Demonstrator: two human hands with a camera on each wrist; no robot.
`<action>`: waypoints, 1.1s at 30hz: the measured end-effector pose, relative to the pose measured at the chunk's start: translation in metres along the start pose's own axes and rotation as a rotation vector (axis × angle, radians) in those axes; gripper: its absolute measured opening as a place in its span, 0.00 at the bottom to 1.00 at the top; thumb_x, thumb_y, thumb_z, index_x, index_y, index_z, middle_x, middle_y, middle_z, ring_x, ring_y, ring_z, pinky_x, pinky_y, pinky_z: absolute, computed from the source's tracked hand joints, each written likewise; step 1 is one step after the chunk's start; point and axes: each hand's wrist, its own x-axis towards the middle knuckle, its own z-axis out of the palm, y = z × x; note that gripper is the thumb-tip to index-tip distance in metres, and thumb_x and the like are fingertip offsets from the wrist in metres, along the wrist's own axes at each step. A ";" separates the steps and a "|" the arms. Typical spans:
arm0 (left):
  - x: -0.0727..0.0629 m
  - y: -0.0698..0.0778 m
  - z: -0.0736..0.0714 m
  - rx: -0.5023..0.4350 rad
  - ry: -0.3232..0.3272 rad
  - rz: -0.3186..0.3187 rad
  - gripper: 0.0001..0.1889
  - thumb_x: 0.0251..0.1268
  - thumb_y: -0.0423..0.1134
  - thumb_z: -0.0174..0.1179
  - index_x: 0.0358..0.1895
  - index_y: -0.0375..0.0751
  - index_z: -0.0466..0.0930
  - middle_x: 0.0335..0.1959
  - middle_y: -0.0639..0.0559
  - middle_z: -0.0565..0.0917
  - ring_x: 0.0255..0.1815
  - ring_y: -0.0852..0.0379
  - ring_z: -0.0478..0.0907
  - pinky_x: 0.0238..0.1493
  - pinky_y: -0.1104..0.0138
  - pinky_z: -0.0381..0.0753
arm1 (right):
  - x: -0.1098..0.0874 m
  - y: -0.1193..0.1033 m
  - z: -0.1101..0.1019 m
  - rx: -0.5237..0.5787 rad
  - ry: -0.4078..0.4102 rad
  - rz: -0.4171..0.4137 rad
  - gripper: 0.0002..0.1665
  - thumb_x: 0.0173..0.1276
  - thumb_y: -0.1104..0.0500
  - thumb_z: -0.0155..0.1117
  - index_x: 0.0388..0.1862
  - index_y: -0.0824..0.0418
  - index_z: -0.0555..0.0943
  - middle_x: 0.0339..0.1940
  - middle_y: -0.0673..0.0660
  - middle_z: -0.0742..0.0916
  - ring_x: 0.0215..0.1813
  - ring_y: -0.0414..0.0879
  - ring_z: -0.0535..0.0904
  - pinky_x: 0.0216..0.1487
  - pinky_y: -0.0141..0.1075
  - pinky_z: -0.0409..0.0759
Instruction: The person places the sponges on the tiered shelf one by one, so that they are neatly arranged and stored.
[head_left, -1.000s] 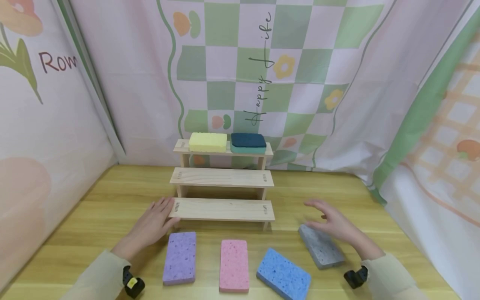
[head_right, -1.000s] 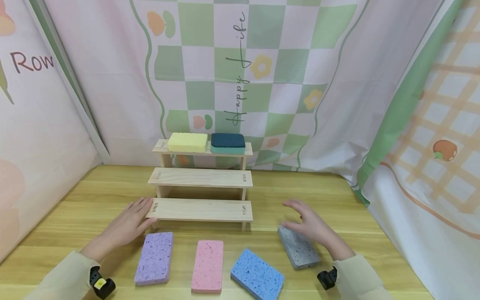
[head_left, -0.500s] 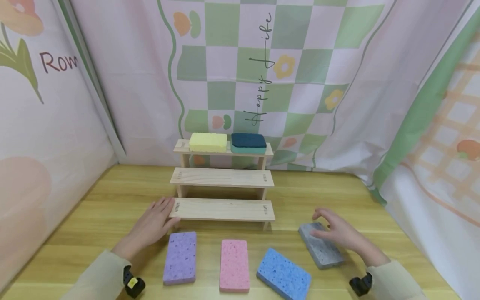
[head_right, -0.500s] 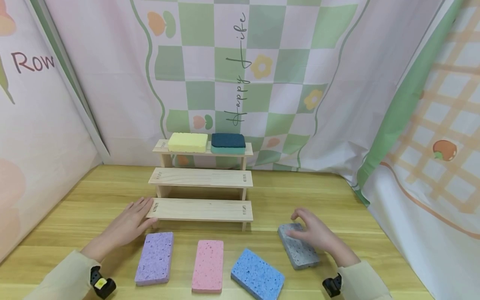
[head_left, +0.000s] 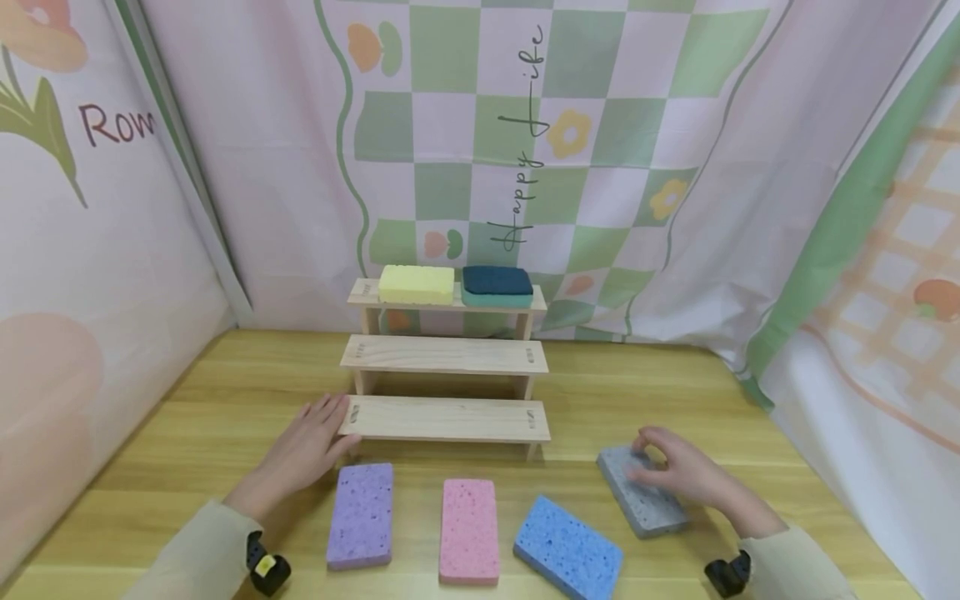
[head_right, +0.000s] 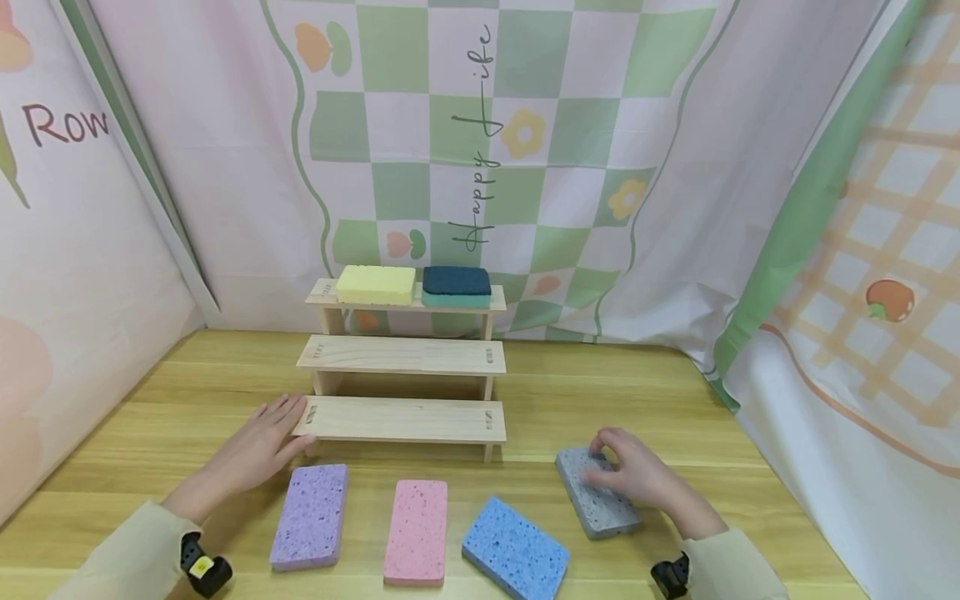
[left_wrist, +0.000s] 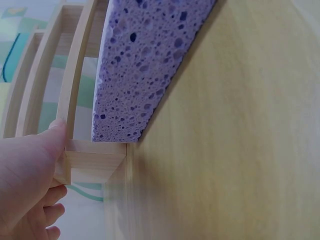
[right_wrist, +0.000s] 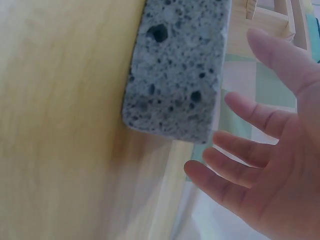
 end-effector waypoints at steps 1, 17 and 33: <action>0.000 0.000 0.000 0.000 0.000 0.000 0.33 0.68 0.48 0.51 0.64 0.22 0.58 0.64 0.30 0.61 0.65 0.33 0.55 0.64 0.44 0.52 | 0.000 0.000 0.000 -0.008 -0.005 0.002 0.20 0.56 0.50 0.69 0.38 0.62 0.75 0.46 0.63 0.79 0.53 0.68 0.70 0.51 0.60 0.70; -0.001 0.002 -0.002 0.000 0.009 0.006 0.33 0.68 0.48 0.51 0.64 0.22 0.58 0.64 0.29 0.62 0.65 0.33 0.56 0.64 0.43 0.52 | -0.008 -0.002 -0.001 -0.052 0.018 0.063 0.15 0.56 0.52 0.69 0.33 0.59 0.75 0.45 0.65 0.79 0.50 0.66 0.72 0.50 0.60 0.69; -0.001 0.000 0.001 -0.004 0.022 0.009 0.33 0.68 0.48 0.51 0.64 0.22 0.59 0.64 0.30 0.62 0.64 0.33 0.56 0.63 0.43 0.53 | -0.007 -0.003 -0.003 -0.047 -0.025 0.138 0.18 0.59 0.47 0.65 0.39 0.60 0.78 0.50 0.68 0.76 0.53 0.67 0.70 0.49 0.59 0.70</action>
